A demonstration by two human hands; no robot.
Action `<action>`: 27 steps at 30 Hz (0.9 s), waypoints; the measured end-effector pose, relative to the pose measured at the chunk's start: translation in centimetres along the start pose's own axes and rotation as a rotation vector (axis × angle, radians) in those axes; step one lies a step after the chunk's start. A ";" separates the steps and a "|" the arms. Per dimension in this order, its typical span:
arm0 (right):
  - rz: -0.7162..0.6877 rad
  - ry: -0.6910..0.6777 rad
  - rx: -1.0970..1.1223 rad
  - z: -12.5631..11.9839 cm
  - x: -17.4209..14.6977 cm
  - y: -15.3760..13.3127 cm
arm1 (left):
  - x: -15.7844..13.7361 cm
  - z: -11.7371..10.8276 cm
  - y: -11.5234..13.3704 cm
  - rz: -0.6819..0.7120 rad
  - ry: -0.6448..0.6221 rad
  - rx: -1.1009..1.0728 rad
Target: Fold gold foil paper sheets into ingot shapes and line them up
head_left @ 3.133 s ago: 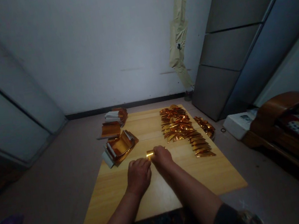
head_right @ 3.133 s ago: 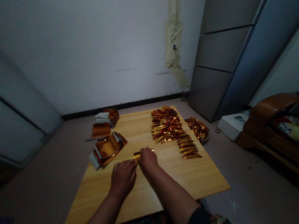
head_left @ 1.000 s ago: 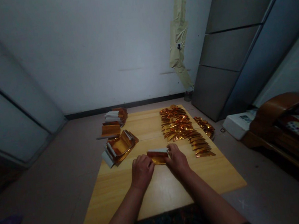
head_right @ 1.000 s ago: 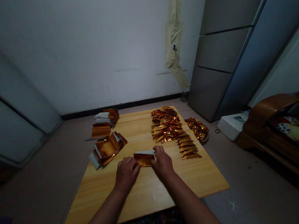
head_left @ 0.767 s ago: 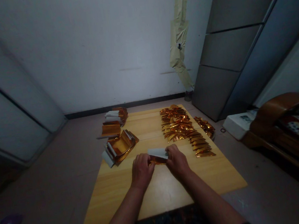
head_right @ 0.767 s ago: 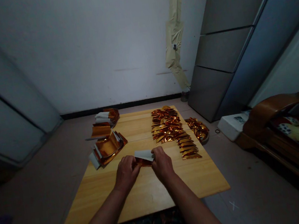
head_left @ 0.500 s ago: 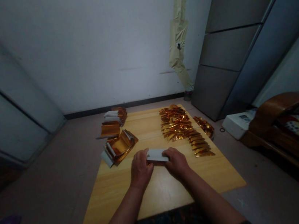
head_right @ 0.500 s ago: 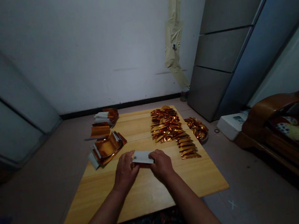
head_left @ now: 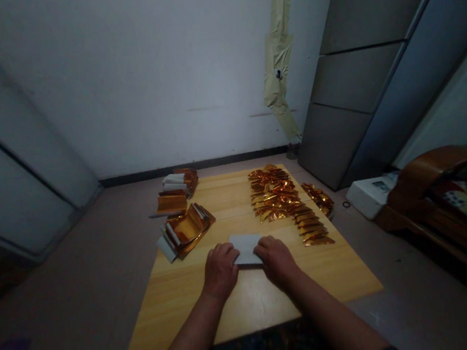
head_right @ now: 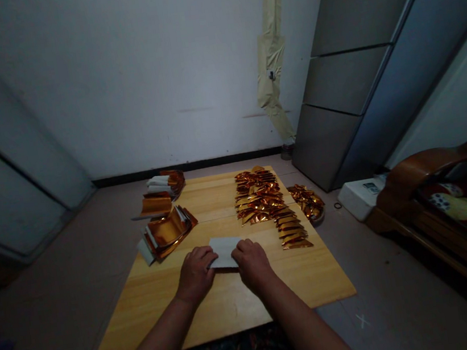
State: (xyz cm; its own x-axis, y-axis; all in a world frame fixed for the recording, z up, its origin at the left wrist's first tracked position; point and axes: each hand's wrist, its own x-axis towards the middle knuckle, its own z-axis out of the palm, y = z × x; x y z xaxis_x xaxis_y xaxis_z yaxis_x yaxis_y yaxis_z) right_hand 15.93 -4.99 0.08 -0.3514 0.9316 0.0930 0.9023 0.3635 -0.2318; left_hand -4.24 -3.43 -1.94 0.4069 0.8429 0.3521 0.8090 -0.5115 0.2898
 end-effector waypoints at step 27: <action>0.203 0.140 0.148 0.1 1.7 -0.4 | 0.5 0.8 0.6 0.014 0.077 -0.049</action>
State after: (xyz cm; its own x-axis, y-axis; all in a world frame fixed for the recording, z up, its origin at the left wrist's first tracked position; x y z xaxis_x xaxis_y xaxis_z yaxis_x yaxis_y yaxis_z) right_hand 14.98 -3.56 0.25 -0.1204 0.9796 0.1609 0.9006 0.1759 -0.3975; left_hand -3.24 -3.14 -2.28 0.3828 0.8213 0.4229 0.7809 -0.5323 0.3270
